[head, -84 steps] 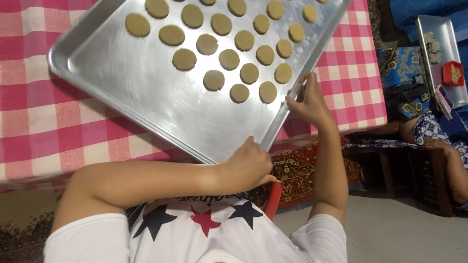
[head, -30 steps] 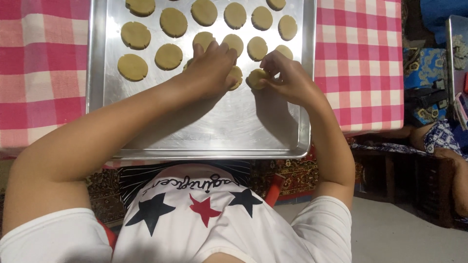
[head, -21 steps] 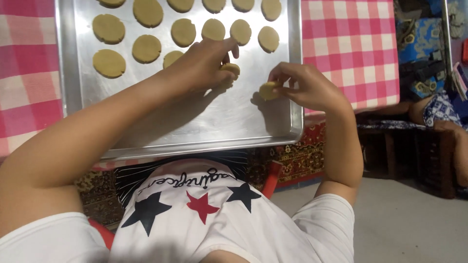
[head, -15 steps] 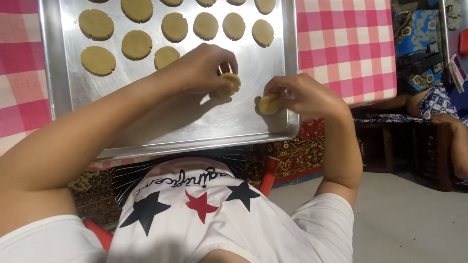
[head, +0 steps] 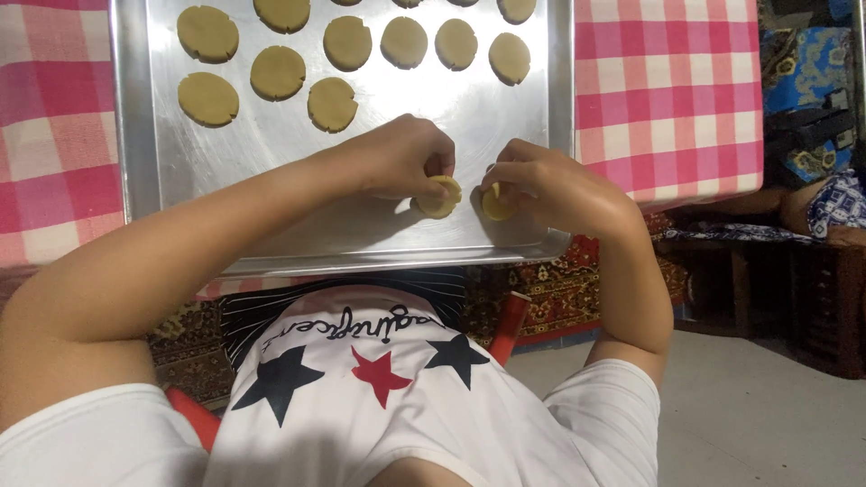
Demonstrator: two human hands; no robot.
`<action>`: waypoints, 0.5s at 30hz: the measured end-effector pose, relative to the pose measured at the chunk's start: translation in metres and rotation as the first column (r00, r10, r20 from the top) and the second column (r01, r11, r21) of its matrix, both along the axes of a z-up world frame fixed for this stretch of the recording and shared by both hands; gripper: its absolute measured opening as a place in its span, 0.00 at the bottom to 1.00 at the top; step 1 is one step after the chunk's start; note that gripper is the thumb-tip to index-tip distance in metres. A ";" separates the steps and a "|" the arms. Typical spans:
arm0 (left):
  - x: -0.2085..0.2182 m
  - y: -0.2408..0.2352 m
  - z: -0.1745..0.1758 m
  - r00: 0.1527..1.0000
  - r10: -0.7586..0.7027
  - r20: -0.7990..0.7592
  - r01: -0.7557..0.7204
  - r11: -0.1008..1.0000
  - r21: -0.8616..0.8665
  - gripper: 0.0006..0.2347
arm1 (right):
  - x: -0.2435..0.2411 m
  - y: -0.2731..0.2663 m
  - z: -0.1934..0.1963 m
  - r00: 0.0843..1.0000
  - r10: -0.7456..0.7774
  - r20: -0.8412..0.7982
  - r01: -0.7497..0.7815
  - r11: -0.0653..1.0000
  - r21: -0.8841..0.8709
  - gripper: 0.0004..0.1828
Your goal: Arranging small portions of cookie dough into organized rows on a metal baking sheet.
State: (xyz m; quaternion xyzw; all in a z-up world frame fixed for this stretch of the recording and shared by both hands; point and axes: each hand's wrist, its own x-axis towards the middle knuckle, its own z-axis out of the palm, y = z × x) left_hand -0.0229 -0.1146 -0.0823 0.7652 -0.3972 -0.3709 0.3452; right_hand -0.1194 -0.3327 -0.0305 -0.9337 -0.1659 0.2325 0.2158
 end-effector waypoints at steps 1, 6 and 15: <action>-0.002 -0.001 -0.001 1.000 0.009 0.003 -0.009 1.000 -0.006 0.09 | -0.001 0.001 0.000 1.000 -0.002 -0.003 0.002 1.000 -0.009 0.14; -0.007 0.000 0.001 1.000 -0.002 0.018 0.002 1.000 0.004 0.09 | -0.003 0.000 -0.003 1.000 -0.003 0.020 0.003 1.000 0.000 0.14; -0.014 -0.002 -0.003 0.989 -0.002 0.145 0.007 0.999 -0.037 0.08 | -0.008 -0.004 -0.011 0.999 -0.013 0.044 0.014 1.000 -0.026 0.12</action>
